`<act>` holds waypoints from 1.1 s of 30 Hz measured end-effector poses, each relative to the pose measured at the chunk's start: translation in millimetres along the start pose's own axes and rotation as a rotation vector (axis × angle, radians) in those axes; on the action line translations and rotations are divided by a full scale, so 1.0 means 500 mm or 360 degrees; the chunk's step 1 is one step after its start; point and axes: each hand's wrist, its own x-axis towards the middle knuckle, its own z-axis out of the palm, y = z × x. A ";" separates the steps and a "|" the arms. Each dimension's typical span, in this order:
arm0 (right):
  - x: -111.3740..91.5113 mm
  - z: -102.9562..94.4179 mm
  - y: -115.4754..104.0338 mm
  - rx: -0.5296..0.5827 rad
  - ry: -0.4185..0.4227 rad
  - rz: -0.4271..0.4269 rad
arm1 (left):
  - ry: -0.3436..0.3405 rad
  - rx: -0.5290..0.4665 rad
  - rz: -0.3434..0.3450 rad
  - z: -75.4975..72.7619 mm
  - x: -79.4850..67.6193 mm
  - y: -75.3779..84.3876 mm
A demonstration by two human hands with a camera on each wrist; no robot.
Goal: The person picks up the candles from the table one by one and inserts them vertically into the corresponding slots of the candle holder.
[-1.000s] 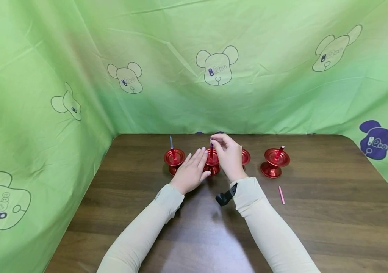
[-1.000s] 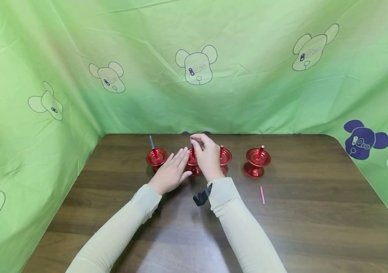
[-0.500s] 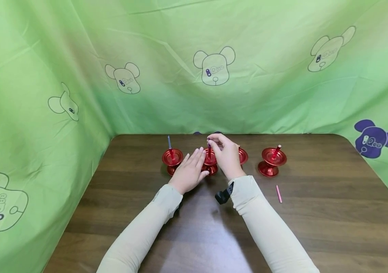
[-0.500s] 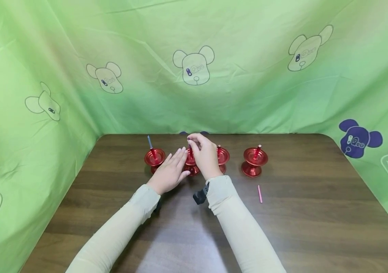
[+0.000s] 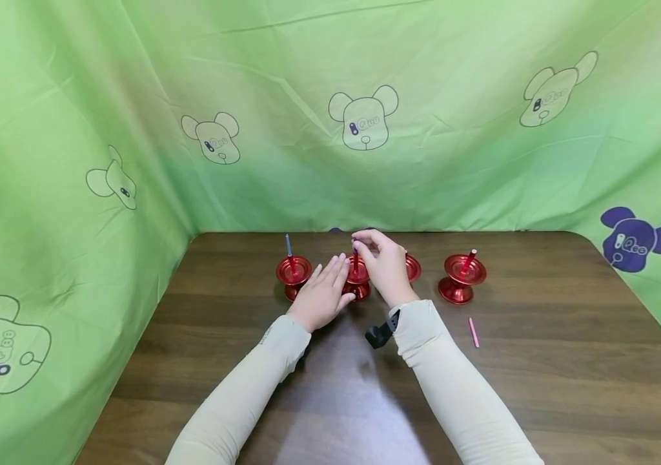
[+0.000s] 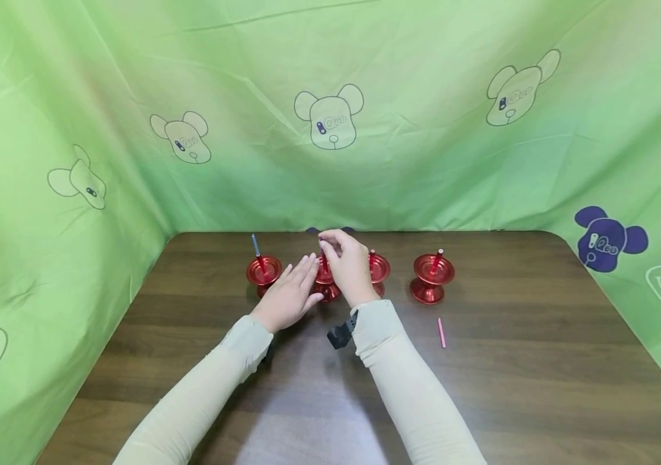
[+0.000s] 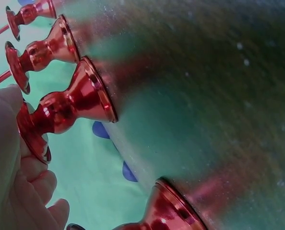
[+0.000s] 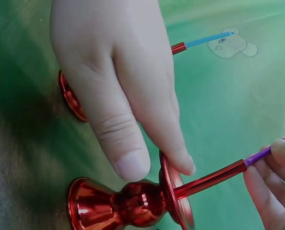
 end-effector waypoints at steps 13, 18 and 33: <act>0.012 -0.022 -0.028 -0.0077 0.0004 -0.0090 | 0.0073 0.0019 0.0027 0.009 0.000 -0.003; 0.004 -0.042 -0.048 -0.0089 0.0029 -0.0133 | 0.0056 0.0000 0.0021 0.007 0.000 -0.003; -0.067 -0.109 -0.050 -0.0194 0.0168 -0.0145 | 0.0034 -0.0149 -0.0022 0.010 -0.003 -0.002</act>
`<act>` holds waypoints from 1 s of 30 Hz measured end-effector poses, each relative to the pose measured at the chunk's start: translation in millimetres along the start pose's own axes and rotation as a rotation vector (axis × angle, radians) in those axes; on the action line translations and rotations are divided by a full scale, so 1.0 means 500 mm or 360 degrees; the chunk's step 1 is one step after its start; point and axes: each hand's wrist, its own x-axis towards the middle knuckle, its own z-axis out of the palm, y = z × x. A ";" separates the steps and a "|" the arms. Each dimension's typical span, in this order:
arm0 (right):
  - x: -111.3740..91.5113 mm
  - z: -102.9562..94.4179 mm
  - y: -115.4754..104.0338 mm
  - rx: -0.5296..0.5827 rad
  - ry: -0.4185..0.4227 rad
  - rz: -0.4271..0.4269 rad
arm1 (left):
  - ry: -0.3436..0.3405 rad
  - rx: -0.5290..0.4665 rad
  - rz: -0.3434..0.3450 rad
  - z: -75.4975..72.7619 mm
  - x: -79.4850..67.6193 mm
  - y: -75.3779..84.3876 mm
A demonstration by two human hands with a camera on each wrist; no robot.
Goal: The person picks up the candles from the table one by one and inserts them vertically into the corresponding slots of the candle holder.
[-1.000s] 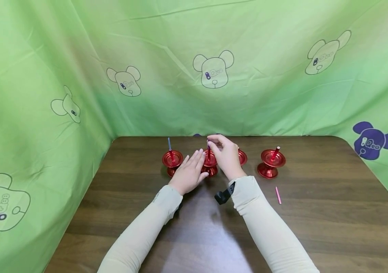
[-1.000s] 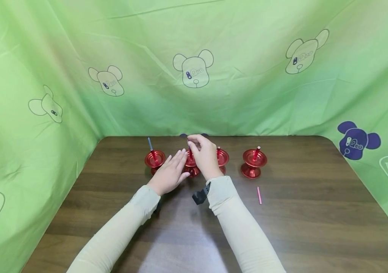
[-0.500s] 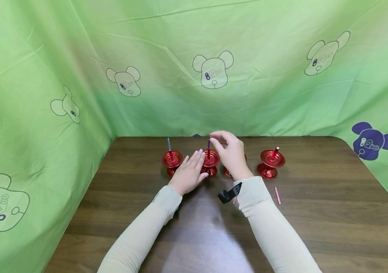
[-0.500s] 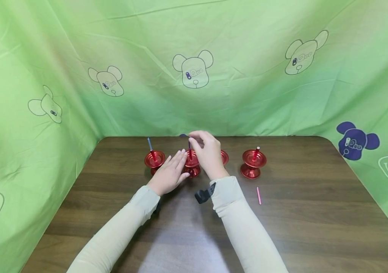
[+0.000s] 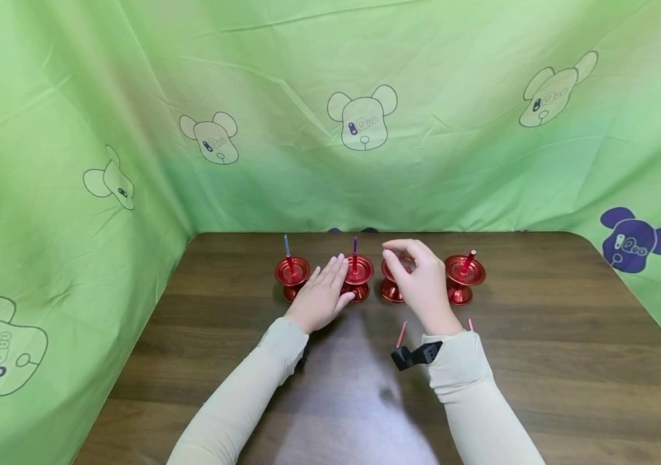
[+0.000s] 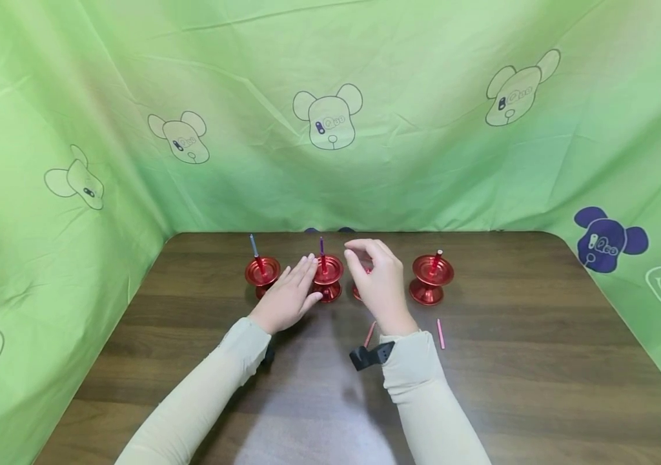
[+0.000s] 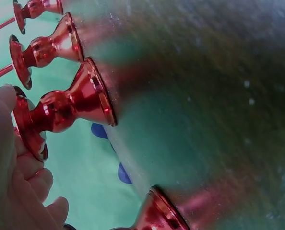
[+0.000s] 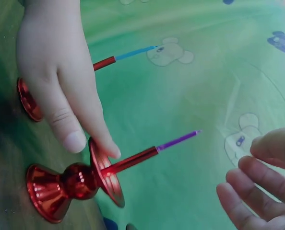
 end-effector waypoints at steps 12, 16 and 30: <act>-0.069 -0.029 0.044 -0.0131 -0.0069 0.0263 | 0.0201 0.0025 0.0024 -0.014 -0.019 0.008; -0.087 -0.038 0.061 -0.0201 -0.0154 0.0361 | 0.0392 0.0143 0.0077 -0.016 -0.031 0.022; -0.110 -0.055 0.088 -0.0402 -0.0548 0.0656 | 0.0494 0.0225 0.0261 -0.023 -0.019 0.094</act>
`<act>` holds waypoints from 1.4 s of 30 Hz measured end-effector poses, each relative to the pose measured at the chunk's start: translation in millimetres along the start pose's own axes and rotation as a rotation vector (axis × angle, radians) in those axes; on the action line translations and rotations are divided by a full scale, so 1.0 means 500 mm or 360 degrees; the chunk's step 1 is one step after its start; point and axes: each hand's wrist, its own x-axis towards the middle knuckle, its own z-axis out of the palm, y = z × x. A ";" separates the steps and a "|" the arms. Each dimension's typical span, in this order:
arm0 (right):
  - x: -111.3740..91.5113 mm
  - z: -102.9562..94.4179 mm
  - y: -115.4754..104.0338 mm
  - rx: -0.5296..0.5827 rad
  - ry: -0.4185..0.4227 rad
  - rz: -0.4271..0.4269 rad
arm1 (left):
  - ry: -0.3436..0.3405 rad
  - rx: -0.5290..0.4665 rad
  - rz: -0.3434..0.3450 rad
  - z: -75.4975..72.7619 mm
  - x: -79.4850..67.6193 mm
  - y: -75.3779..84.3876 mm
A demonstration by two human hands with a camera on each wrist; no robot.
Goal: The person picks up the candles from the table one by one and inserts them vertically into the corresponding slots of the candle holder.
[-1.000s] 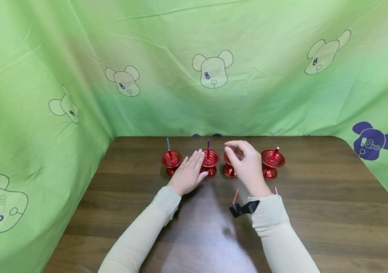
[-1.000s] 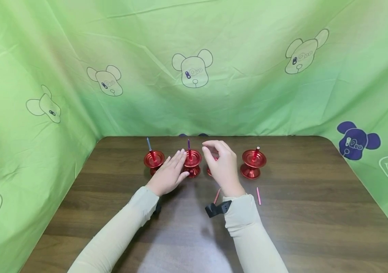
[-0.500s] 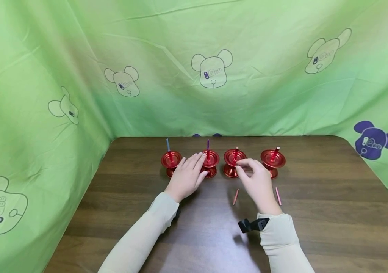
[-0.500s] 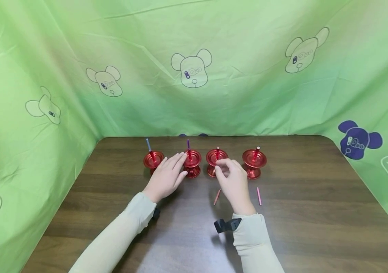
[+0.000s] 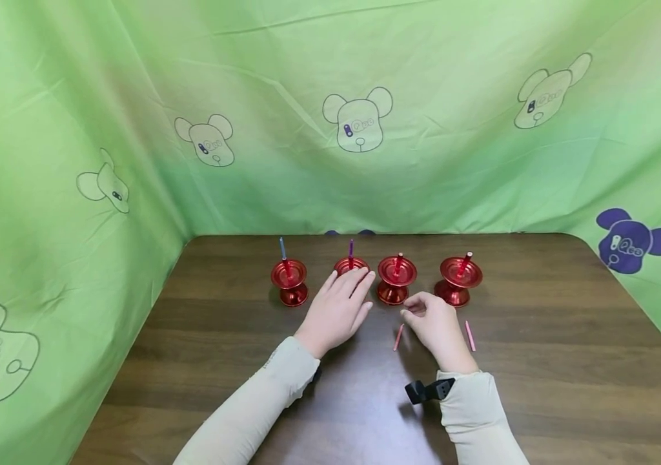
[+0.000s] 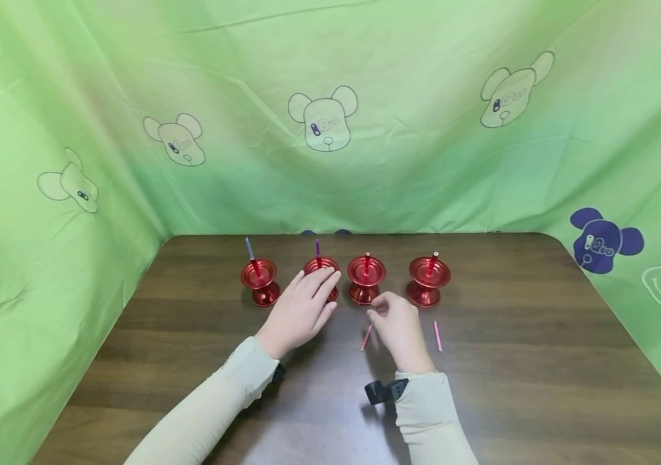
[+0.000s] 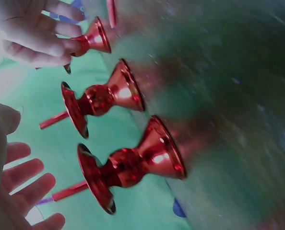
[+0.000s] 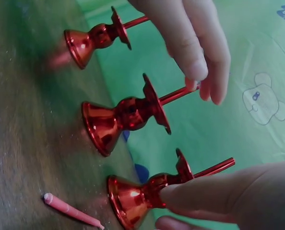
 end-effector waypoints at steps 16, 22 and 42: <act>-0.001 0.026 0.013 -0.0230 -0.0091 0.0188 | -0.0277 0.0035 0.0010 0.021 0.040 0.035; -0.005 0.034 0.018 -0.0271 -0.0119 0.0235 | -0.0354 0.0025 -0.0017 0.028 0.050 0.043; -0.010 0.016 0.028 -0.0332 -0.0220 0.0257 | -0.0538 -0.0004 -0.0082 0.040 0.071 0.063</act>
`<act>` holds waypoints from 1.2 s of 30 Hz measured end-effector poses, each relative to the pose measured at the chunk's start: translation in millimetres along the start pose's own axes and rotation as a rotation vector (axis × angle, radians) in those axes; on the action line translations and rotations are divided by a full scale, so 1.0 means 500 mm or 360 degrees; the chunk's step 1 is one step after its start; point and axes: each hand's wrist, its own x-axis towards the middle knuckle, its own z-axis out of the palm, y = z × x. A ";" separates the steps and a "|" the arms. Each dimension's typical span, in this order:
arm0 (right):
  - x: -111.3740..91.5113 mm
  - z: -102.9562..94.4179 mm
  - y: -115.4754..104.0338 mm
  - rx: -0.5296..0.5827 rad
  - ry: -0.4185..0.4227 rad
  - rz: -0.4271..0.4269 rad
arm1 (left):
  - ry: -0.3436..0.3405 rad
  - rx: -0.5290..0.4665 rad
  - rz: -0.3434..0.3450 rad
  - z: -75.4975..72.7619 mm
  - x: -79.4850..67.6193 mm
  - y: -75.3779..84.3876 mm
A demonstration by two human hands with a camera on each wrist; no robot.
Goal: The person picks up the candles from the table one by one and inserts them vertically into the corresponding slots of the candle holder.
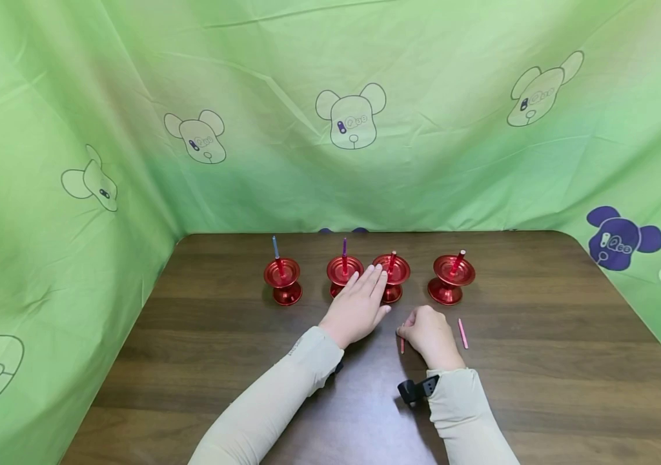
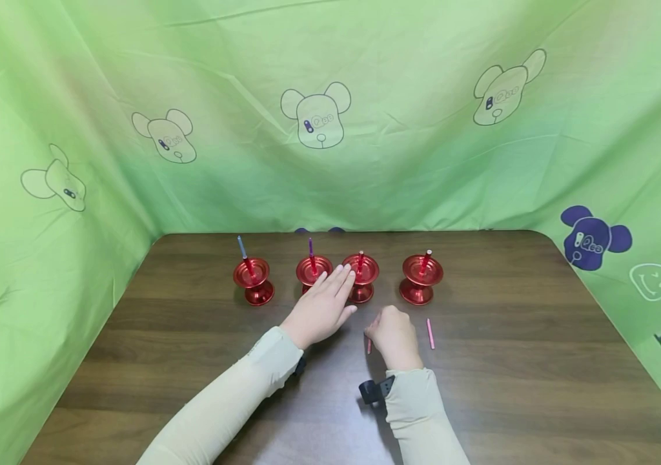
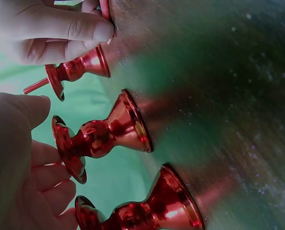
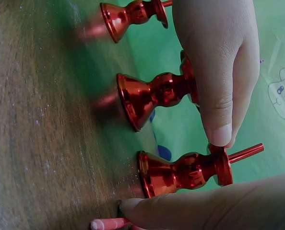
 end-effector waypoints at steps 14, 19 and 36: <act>0.000 -0.002 -0.003 -0.0037 0.0054 0.0009 | -0.0015 0.0033 -0.0005 0.005 0.002 0.002; 0.001 -0.004 -0.003 -0.0022 0.0056 0.0005 | -0.0017 0.0067 0.0006 0.007 0.002 0.003; 0.016 -0.017 0.012 0.0175 0.0167 -0.0076 | 0.0023 0.0119 0.0026 0.011 0.002 0.002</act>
